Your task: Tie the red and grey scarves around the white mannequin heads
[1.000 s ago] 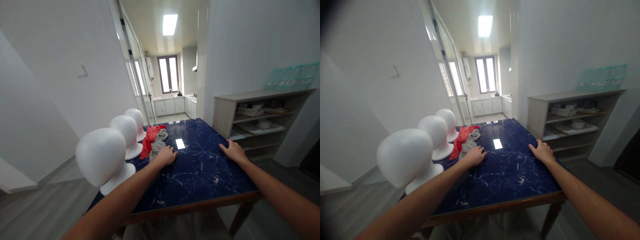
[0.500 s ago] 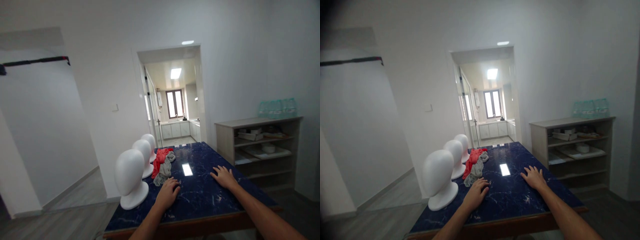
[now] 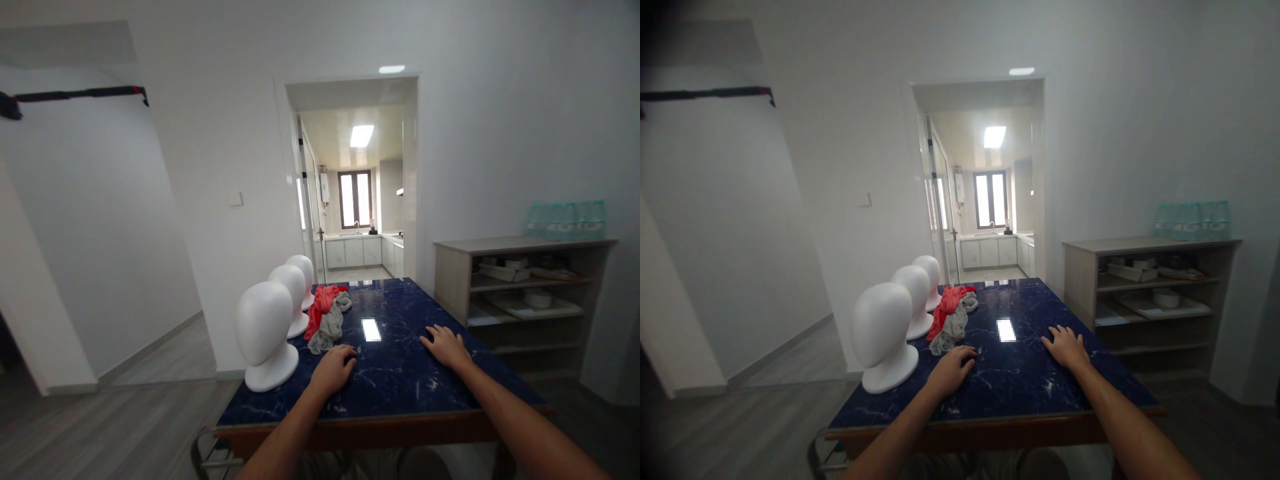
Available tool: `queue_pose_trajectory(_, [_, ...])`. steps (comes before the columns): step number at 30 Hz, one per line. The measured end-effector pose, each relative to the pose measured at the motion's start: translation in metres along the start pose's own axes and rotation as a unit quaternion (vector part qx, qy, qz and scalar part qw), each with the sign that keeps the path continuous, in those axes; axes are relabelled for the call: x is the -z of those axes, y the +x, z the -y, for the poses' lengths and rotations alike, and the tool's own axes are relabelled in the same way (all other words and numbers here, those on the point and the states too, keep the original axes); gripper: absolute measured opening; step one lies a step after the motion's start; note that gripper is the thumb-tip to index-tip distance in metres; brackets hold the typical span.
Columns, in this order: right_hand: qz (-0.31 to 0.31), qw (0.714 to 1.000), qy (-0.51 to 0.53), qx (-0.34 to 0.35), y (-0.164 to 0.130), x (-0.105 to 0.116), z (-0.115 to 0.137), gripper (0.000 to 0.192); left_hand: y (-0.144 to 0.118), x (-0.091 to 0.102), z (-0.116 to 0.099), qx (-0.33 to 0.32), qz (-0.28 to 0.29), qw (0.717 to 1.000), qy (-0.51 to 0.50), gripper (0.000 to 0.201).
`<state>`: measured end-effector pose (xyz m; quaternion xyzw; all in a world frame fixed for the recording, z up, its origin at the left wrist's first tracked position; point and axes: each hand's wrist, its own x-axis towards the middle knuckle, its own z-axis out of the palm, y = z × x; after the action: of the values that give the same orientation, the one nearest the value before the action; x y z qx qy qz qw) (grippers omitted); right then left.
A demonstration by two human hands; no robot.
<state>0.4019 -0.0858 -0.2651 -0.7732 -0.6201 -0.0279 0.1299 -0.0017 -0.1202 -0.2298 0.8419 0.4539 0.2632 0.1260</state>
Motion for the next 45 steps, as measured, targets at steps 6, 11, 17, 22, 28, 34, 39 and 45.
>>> queue_pose_trajectory(6, [-0.01, 1.0, -0.003, 0.002, -0.003, 0.003, 0.002, 0.069, 0.0, 0.002, -0.003, 0.006, 0.008, 1.0, -0.004, 0.029])
queue_pose_trajectory(11, [-0.005, 1.0, 0.0, 0.003, -0.003, 0.004, 0.001, 0.069, 0.0, 0.002, -0.002, 0.0, 0.004, 1.0, -0.006, 0.029])
queue_pose_trajectory(17, [-0.004, 1.0, 0.006, 0.001, -0.003, 0.005, 0.002, 0.07, 0.0, -0.001, 0.0, -0.004, -0.004, 1.0, -0.002, 0.029])
queue_pose_trajectory(22, [-0.002, 1.0, 0.007, 0.002, -0.006, 0.01, 0.004, 0.071, 0.001, -0.003, 0.004, -0.011, -0.006, 1.0, 0.0, 0.029])
queue_pose_trajectory(28, [-0.007, 1.0, 0.002, 0.008, -0.008, 0.011, 0.004, 0.07, 0.001, -0.005, 0.006, -0.013, -0.008, 1.0, -0.003, 0.029])
queue_pose_trajectory(34, [-0.006, 1.0, -0.005, 0.004, -0.006, 0.01, 0.004, 0.069, 0.002, -0.008, 0.01, -0.023, -0.015, 1.0, -0.01, 0.029])
queue_pose_trajectory(39, [-0.007, 1.0, -0.004, 0.004, -0.004, 0.007, 0.003, 0.07, 0.002, -0.01, 0.013, -0.028, -0.017, 0.999, -0.012, 0.029])
queue_pose_trajectory(45, [-0.003, 1.0, 0.0, 0.003, -0.002, 0.005, 0.001, 0.071, 0.002, -0.009, 0.011, -0.027, -0.019, 0.999, -0.012, 0.029])
